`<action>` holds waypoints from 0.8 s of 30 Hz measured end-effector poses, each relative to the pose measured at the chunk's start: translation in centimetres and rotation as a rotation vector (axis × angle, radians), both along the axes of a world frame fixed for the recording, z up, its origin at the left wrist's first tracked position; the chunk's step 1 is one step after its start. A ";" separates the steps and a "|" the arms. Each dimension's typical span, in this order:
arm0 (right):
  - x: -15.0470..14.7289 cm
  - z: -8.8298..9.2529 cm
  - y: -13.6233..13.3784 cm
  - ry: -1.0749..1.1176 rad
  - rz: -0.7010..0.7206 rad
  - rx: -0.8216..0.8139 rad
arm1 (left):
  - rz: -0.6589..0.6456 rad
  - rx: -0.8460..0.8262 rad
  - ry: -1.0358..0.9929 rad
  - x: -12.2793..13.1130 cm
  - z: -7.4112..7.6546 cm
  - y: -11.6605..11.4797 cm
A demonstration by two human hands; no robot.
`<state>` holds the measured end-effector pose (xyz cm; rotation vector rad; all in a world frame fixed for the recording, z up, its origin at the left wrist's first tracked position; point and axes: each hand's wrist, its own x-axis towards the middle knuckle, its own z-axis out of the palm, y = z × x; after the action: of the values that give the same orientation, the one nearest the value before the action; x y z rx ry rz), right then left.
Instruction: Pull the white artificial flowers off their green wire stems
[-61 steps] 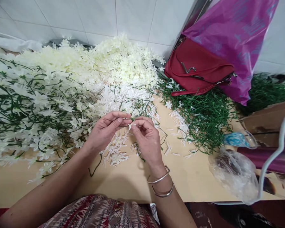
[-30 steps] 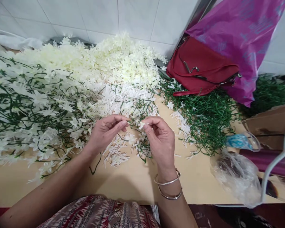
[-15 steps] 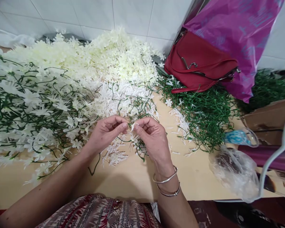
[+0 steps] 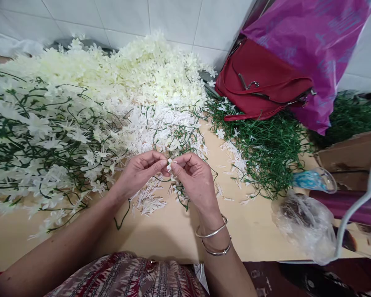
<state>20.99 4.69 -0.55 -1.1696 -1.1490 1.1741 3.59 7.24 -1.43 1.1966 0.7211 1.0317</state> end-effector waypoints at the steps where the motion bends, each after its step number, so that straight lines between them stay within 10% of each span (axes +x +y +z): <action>1: -0.1 -0.2 0.0 0.013 0.000 -0.007 | -0.001 -0.011 0.003 0.0 -0.1 0.0; 24: -0.7 -1.1 1.0 0.175 0.020 -0.121 | 0.086 -0.014 0.059 0.4 -1.1 -0.2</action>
<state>20.33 5.71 -1.69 -1.1235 -0.9704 1.3484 4.03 7.03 -2.53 1.1966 0.8315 1.0643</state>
